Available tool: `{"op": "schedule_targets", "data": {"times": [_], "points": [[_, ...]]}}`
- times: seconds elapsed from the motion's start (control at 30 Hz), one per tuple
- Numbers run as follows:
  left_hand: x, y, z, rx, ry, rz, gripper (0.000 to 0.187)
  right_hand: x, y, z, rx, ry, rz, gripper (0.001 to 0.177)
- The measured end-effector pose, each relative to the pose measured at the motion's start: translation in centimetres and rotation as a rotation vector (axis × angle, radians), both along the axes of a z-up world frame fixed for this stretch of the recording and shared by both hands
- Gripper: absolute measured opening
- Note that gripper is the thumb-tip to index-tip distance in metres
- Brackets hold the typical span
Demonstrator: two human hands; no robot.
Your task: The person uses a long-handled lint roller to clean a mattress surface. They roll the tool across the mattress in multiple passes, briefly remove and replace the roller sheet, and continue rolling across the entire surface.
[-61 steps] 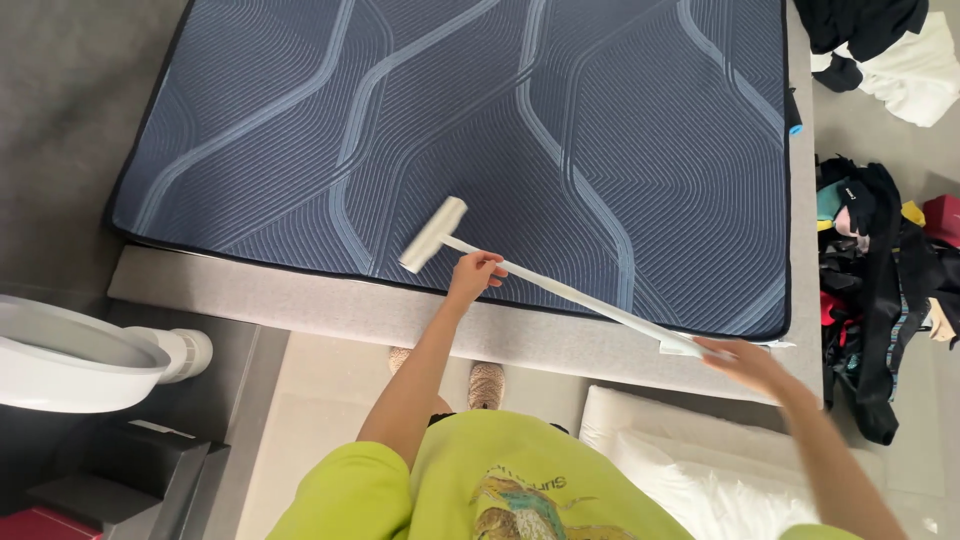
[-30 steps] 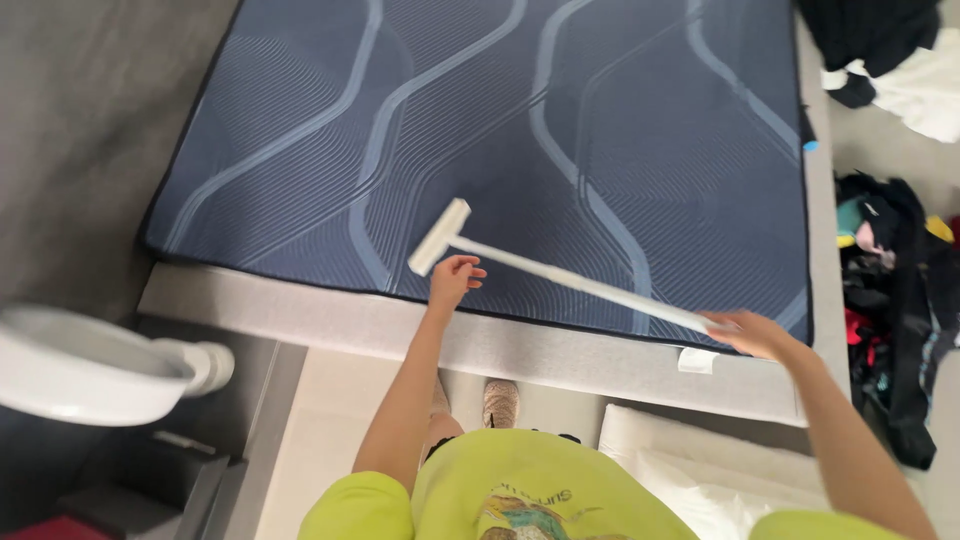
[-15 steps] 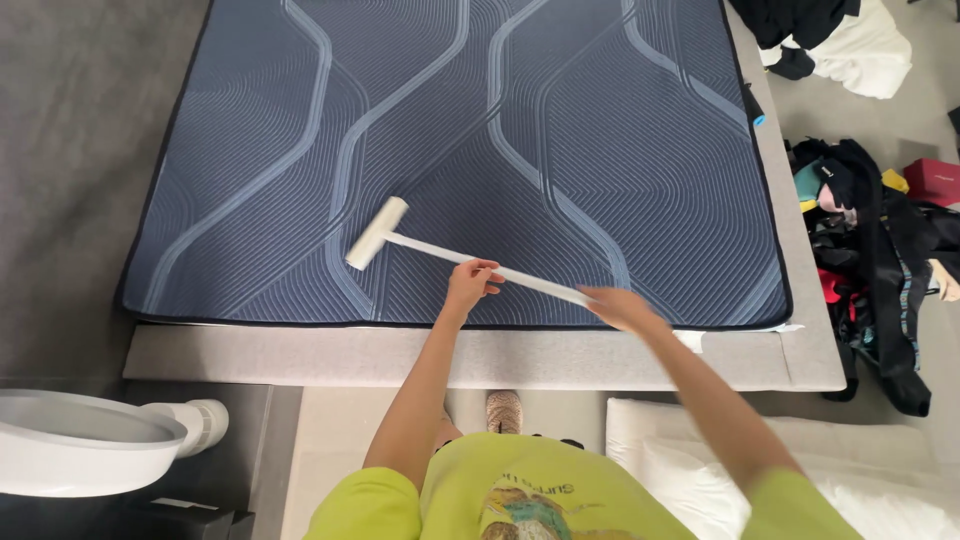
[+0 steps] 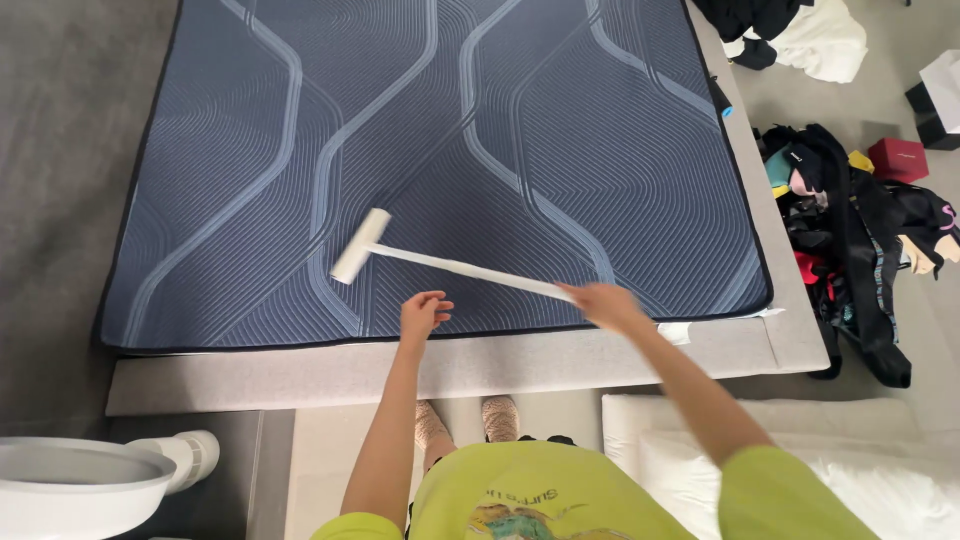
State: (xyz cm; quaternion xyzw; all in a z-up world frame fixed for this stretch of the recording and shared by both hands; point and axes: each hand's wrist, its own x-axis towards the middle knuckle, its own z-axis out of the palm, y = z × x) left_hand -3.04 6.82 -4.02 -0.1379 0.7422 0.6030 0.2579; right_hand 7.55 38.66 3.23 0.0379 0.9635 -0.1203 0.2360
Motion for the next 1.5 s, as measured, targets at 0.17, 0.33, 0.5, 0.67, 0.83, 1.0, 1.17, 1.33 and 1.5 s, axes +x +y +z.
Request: {"op": "schedule_targets", "data": {"times": [0.17,0.33,0.5,0.67,0.83,1.0,1.17,1.33,1.5], "points": [[0.4,3.7,-2.6,0.029,-0.010,-0.083,0.025,15.6,11.4,-0.9,0.135,-0.047,-0.108,0.041],[1.6,8.5,-1.2,0.142,-0.077,-0.100,0.024,30.0,15.1,-0.8,0.226,-0.330,-0.375,0.050],[1.9,10.9,-0.4,0.037,-0.119,-0.320,0.026,29.9,12.6,-0.7,0.250,-0.374,-0.462,0.051],[1.5,8.5,-0.3,0.006,-0.100,-0.313,0.026,16.4,10.0,-8.3,0.103,-0.150,-0.273,0.046],[0.1,3.3,-0.7,-0.042,-0.053,-0.156,0.025,-2.4,-1.8,-4.2,0.121,-0.043,-0.079,0.045],[-0.2,-1.2,-0.5,-0.033,0.014,-0.015,0.026,-14.0,-10.5,-5.3,0.061,0.223,0.102,0.045],[-0.1,-1.9,0.4,-0.009,0.002,-0.004,0.026,-13.8,-8.7,-3.2,0.068,0.330,0.048,0.033],[-0.1,0.9,-0.6,-0.005,0.003,-0.035,0.026,-2.4,-2.1,4.7,0.110,0.245,-0.005,0.034],[0.2,4.4,0.2,0.054,0.001,-0.118,0.026,9.0,4.9,3.4,0.216,-0.134,-0.218,0.045]]}}
